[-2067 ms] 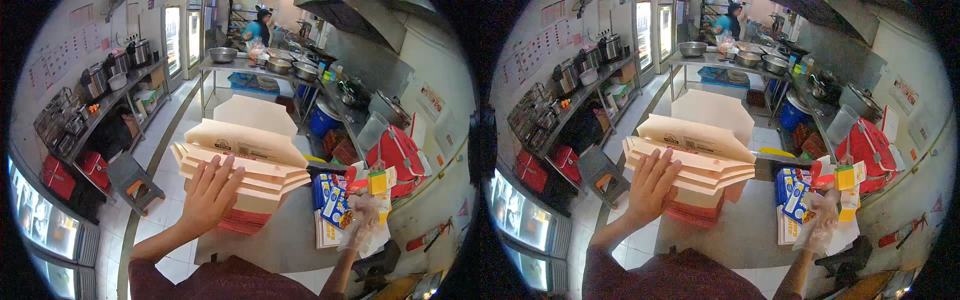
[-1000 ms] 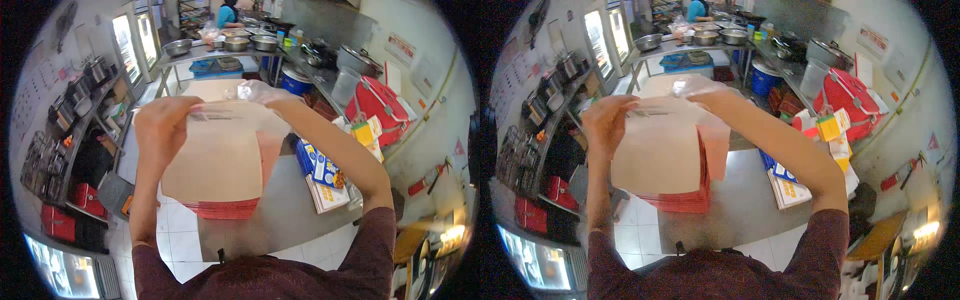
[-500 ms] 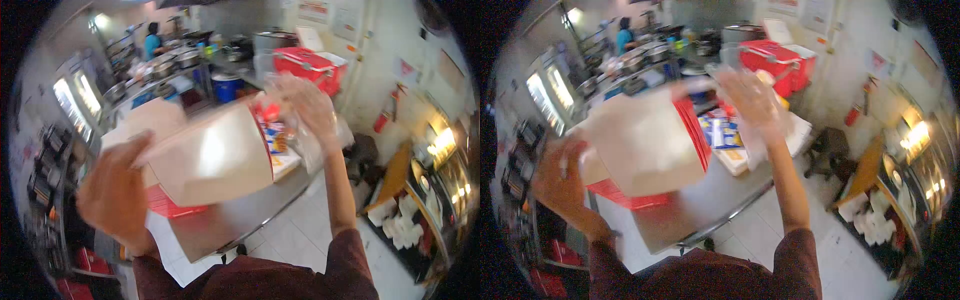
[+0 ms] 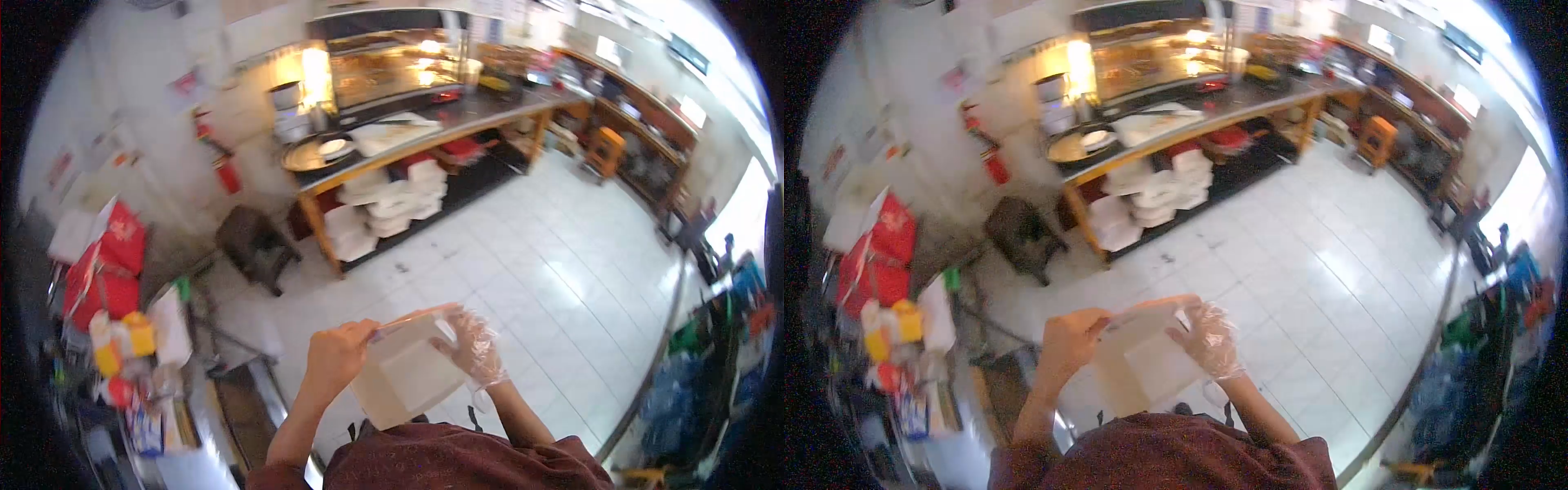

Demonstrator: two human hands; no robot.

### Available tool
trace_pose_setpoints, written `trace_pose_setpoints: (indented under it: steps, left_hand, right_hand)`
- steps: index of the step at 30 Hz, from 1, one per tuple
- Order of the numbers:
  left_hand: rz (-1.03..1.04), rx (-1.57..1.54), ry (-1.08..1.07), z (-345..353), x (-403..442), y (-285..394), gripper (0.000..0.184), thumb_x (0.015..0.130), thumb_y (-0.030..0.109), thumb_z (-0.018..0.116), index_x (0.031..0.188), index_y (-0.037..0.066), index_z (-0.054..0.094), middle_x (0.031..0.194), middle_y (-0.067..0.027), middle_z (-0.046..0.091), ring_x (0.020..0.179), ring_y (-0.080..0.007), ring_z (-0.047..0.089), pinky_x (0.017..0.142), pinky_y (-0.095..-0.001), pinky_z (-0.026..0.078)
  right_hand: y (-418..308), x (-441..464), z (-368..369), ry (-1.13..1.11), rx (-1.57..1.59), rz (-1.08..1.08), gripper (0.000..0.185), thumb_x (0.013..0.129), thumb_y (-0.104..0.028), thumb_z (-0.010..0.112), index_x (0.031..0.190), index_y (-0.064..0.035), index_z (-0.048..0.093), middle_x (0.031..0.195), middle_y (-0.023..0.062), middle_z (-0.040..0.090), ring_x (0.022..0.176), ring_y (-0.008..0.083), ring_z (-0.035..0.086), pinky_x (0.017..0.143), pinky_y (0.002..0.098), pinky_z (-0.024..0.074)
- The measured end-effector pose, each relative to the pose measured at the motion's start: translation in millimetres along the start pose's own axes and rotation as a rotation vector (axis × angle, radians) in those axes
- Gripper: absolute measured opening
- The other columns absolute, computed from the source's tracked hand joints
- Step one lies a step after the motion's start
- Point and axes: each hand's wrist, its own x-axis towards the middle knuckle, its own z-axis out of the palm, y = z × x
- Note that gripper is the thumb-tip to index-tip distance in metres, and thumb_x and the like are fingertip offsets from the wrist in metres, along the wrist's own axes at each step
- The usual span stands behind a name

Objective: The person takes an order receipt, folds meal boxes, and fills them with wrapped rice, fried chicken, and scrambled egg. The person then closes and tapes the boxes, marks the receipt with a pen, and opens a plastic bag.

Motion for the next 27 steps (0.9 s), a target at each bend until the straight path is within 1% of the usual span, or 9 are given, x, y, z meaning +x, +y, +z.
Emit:
trace_pose_setpoints:
  steps: [3, 6, 7, 10, 13, 17, 22, 23, 27]
  left_hand:
    - [0.073, -0.123, -0.214, 64.0, 80.9, 9.4, 0.011, 0.075, 0.015, 0.055, 0.083, 0.012, 0.062, 0.068, -0.0091, 0.062, 0.062, -0.0278, 0.061, 0.054, -0.0379, 0.047]
    - [0.141, -0.16, -0.364, 119.5, 138.3, 8.9, 0.013, 0.074, 0.018, 0.054, 0.078, 0.009, 0.062, 0.067, -0.0103, 0.062, 0.063, -0.0295, 0.06, 0.056, -0.0391, 0.047]
    - [0.177, -0.18, -0.398, 134.6, 159.2, 2.5, 0.014, 0.074, 0.019, 0.054, 0.077, 0.009, 0.062, 0.067, -0.011, 0.062, 0.063, -0.0299, 0.06, 0.056, -0.0392, 0.046]
    - [0.234, -0.23, -0.508, 186.4, 251.6, -12.3, 0.015, 0.072, 0.02, 0.056, 0.077, 0.007, 0.063, 0.066, -0.0137, 0.062, 0.06, -0.0288, 0.06, 0.055, -0.0377, 0.045]
    - [0.173, -0.359, -0.671, 215.9, 351.1, -30.4, 0.017, 0.07, 0.018, 0.061, 0.079, 0.004, 0.063, 0.063, -0.0155, 0.061, 0.056, -0.0239, 0.058, 0.053, -0.0343, 0.044]
    - [0.135, -0.551, -0.892, 265.7, 473.6, -38.5, 0.02, 0.067, 0.015, 0.067, 0.08, 0.001, 0.064, 0.06, -0.0137, 0.059, 0.053, -0.0166, 0.054, 0.053, -0.0301, 0.042]
    - [0.309, -0.509, -0.821, 284.2, 602.3, -26.5, 0.024, 0.067, 0.019, 0.069, 0.082, 0.001, 0.063, 0.062, -0.0139, 0.06, 0.055, -0.0173, 0.057, 0.055, -0.0297, 0.043]
    - [0.326, -0.485, -0.802, 290.4, 628.6, -28.6, 0.025, 0.067, 0.02, 0.069, 0.083, 0.002, 0.062, 0.063, -0.0141, 0.061, 0.056, -0.018, 0.058, 0.055, -0.0299, 0.043]
    - [0.295, -0.459, -0.738, 309.7, 712.3, -37.0, 0.024, 0.068, 0.019, 0.069, 0.083, 0.004, 0.058, 0.067, -0.0137, 0.062, 0.063, -0.0213, 0.061, 0.057, -0.0312, 0.044]
  right_hand:
    - [68.9, 4.3, -51.3, -0.172, -0.068, 0.379, 0.054, 0.079, -0.042, 0.058, 0.109, 0.0015, 0.052, 0.104, 0.0185, 0.055, 0.096, 0.0333, 0.052, 0.083, 0.0421, 0.0406]
    - [120.5, 12.2, -31.6, 0.256, -0.48, 0.176, 0.053, 0.081, -0.042, 0.054, 0.113, -0.0004, 0.051, 0.116, 0.0188, 0.049, 0.107, 0.0329, 0.047, 0.09, 0.0411, 0.0388]
    - [119.9, 32.1, -40.2, 0.183, -0.356, 0.2, 0.053, 0.081, -0.04, 0.053, 0.119, -0.0034, 0.046, 0.126, 0.0182, 0.042, 0.118, 0.0316, 0.04, 0.096, 0.0418, 0.0358]
    - [161.0, 120.5, -57.5, -0.167, -0.184, 0.125, 0.05, 0.081, -0.031, 0.053, 0.124, -0.007, 0.042, 0.124, 0.0163, 0.044, 0.118, 0.0298, 0.041, 0.095, 0.0403, 0.0369]
    - [254.0, 184.0, 27.0, 0.173, -0.605, -0.193, 0.042, 0.079, -0.022, 0.054, 0.119, -0.0088, 0.046, 0.117, 0.0142, 0.048, 0.108, 0.0299, 0.047, 0.09, 0.038, 0.0402]
    - [287.0, 279.5, -39.1, 0.212, -0.212, -0.17, 0.032, 0.077, -0.016, 0.054, 0.108, -0.0096, 0.052, 0.107, 0.0122, 0.051, 0.1, 0.0287, 0.05, 0.085, 0.038, 0.0418]
    - [321.0, 376.7, -114.8, 0.195, -0.373, -0.158, 0.029, 0.074, -0.017, 0.056, 0.103, -0.0102, 0.054, 0.1, 0.0096, 0.052, 0.096, 0.0267, 0.051, 0.082, 0.0401, 0.0414]
    - [331.5, 396.6, -120.2, 0.332, -0.482, -0.215, 0.028, 0.073, -0.017, 0.057, 0.1, -0.0118, 0.055, 0.096, 0.0081, 0.052, 0.092, 0.0258, 0.051, 0.08, 0.0395, 0.0405]
    - [385.1, 478.5, -132.4, 0.23, -0.451, -0.227, 0.024, 0.073, -0.016, 0.057, 0.096, -0.0127, 0.055, 0.093, 0.0061, 0.051, 0.088, 0.0243, 0.051, 0.078, 0.0374, 0.0394]
